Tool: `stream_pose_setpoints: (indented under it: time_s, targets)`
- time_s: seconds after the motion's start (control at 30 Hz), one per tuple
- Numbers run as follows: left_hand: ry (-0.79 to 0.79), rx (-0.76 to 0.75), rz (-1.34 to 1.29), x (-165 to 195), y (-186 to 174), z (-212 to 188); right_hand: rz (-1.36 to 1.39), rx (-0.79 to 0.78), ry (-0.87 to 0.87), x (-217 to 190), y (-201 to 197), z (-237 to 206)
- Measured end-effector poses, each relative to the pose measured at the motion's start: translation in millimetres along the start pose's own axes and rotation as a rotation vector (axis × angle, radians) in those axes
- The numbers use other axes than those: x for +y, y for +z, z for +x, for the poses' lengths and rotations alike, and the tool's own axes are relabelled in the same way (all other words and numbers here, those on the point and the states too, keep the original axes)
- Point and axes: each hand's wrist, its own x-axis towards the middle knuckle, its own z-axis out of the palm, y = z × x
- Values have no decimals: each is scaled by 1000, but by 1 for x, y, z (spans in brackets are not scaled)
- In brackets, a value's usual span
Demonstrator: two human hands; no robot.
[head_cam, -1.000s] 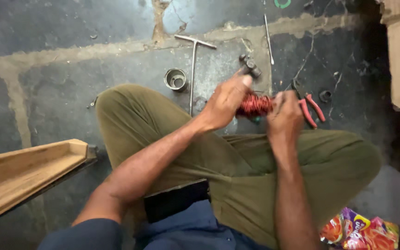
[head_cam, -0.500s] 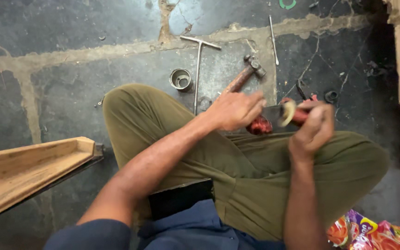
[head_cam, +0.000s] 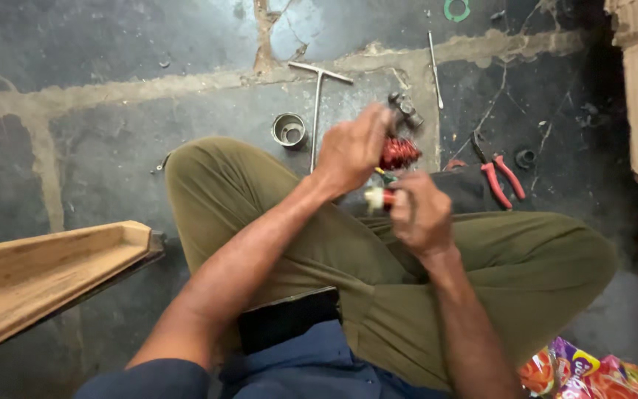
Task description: The person sits on the floor and winds copper wire around a cylindrical core. They repeatedly wrap the wire, adjust the coil, and occasionally use a hammer to tap the assembly. The person continues winding the wire until the coil is formed.
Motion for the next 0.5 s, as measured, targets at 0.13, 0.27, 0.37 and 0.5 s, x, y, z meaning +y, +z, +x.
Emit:
stream_pose_setpoints:
  time_s: [0.13,0.27,0.37,0.5]
  targets:
    - [165,-350,193,4,21,-3,-59,285,121,9,-25,0]
    - [193,-392,-213,0,36,-10,-143,315,386,23,-26,1]
    - [136,-256,-517,-11,30,-5,-233,181,428,24,-12,1]
    - [3,21,-571,-20,16,0,-171,17,351,11,4,2]
